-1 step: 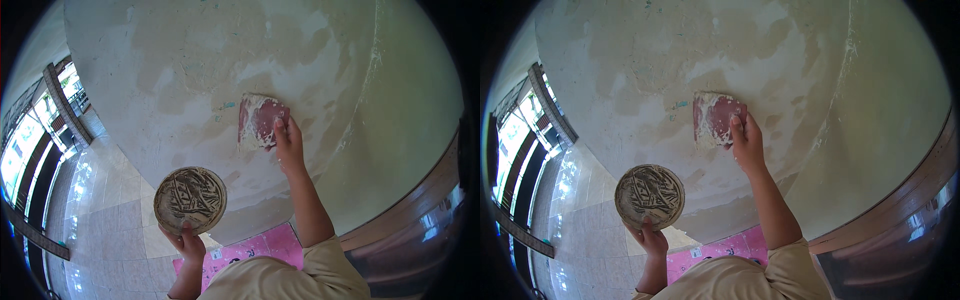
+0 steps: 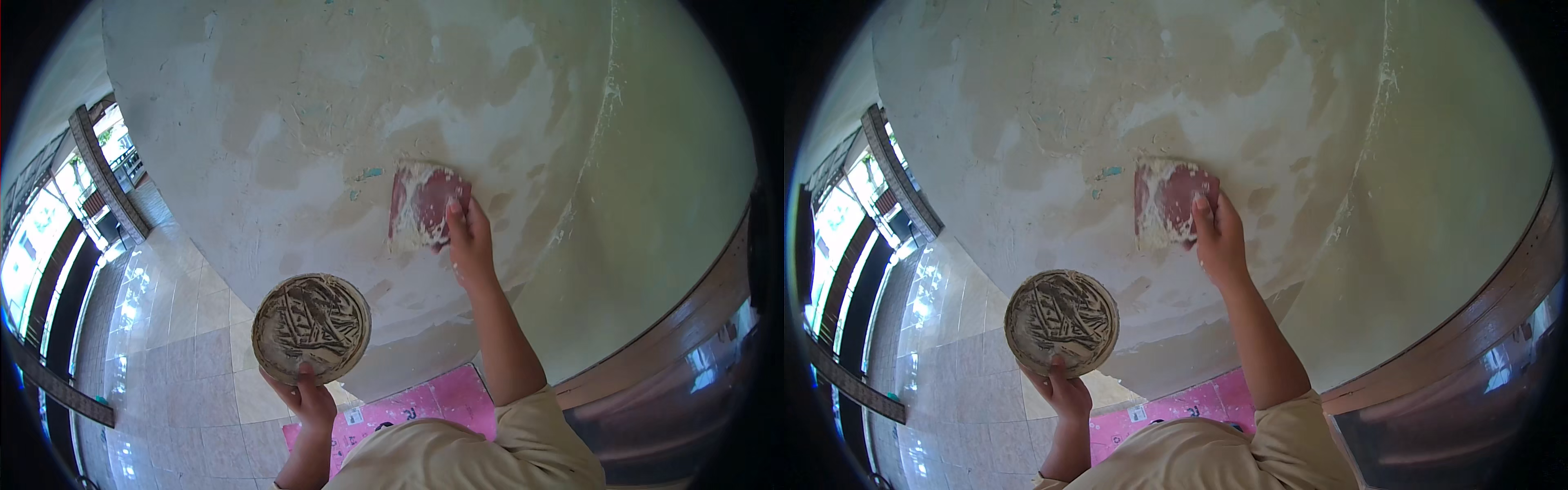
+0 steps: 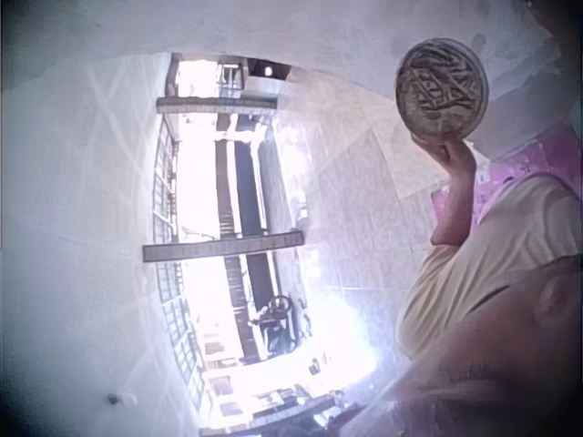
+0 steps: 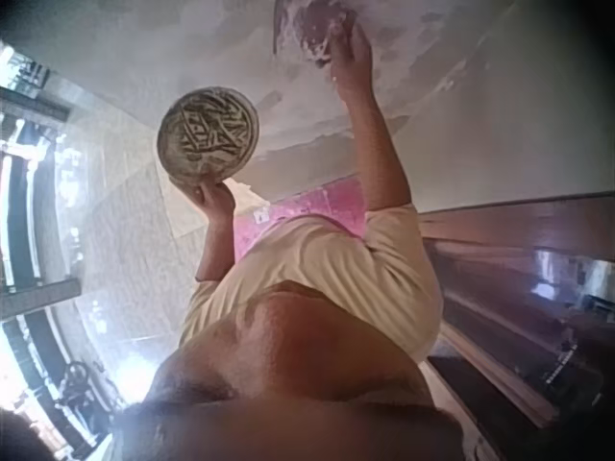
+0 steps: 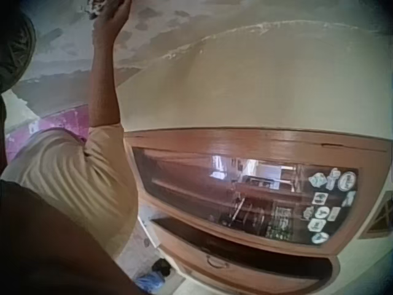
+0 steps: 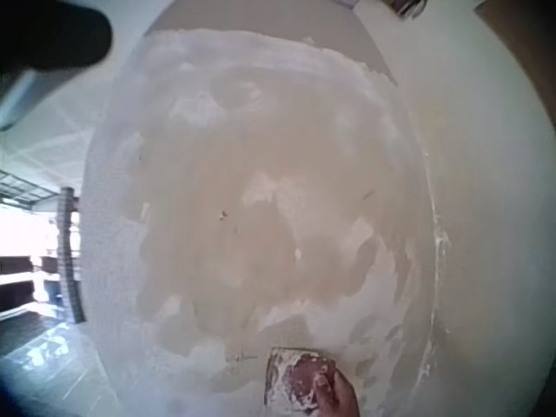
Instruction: The person patches and smooths a wall with putty using a hand spatula.
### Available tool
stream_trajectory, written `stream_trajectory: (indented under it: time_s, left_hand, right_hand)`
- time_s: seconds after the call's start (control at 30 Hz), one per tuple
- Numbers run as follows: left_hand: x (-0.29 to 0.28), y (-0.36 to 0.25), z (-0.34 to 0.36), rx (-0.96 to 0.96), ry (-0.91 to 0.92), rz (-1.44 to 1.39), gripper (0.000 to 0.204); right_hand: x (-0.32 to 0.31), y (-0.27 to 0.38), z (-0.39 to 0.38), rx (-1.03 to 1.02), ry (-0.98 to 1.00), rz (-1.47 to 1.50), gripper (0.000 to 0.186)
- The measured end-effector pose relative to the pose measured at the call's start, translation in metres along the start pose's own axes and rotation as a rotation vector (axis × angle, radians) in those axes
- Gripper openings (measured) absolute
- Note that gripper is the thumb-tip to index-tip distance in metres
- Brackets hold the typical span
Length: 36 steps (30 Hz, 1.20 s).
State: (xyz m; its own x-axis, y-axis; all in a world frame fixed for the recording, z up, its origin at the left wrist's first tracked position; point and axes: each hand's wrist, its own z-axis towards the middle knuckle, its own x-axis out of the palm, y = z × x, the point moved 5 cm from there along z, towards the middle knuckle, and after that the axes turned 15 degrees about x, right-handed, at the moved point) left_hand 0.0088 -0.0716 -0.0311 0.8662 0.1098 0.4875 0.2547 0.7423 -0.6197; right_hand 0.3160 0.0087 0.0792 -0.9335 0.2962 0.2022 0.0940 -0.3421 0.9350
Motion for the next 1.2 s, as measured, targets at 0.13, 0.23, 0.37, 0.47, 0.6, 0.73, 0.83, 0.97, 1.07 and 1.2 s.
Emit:
stream_trajectory:
  time_s: [0.13, 0.23, 0.37, 0.47, 0.6, 0.73, 0.83, 0.97, 1.07, 1.2]
  left_hand:
    - [0.002, 0.002, 0.002, -0.058, -0.020, -0.014, 0.067]
    - [0.013, 0.005, 0.009, -0.030, 0.011, 0.027, 0.063]
    - [0.014, 0.006, 0.011, 0.009, 0.051, 0.065, 0.062]
    - [0.016, 0.007, 0.010, 0.030, -0.012, 0.059, 0.062]
    - [0.015, 0.011, 0.010, -0.054, 0.000, 0.004, 0.063]
    - [0.022, 0.011, 0.012, -0.046, -0.003, -0.039, 0.064]
    - [0.017, 0.011, 0.012, -0.039, 0.012, -0.029, 0.065]
    - [0.020, 0.015, 0.013, -0.078, 0.020, -0.036, 0.065]
    - [0.018, 0.013, 0.013, -0.057, 0.039, -0.012, 0.064]
    - [0.013, 0.018, 0.014, -0.034, 0.066, -0.035, 0.068]
  right_hand:
    - [-0.002, -0.015, -0.013, -0.003, 0.032, 0.111, 0.039]
    - [0.000, 0.010, -0.006, -0.311, -0.101, -0.023, 0.033]
    - [-0.001, 0.002, 0.003, -0.098, -0.045, -0.083, 0.033]
    - [-0.003, -0.009, -0.005, -0.110, -0.055, -0.027, 0.035]
    - [0.012, 0.008, -0.004, -0.095, 0.014, 0.099, 0.039]
    - [0.007, 0.004, 0.008, -0.169, -0.052, -0.135, 0.039]
    - [-0.001, -0.012, -0.010, -0.061, -0.006, 0.143, 0.037]
    - [-0.010, -0.005, 0.002, -0.074, -0.062, 0.185, 0.038]
    - [-0.008, -0.013, 0.011, -0.004, 0.010, 0.065, 0.039]
    - [-0.032, -0.044, -0.008, -0.006, -0.046, 0.205, 0.041]
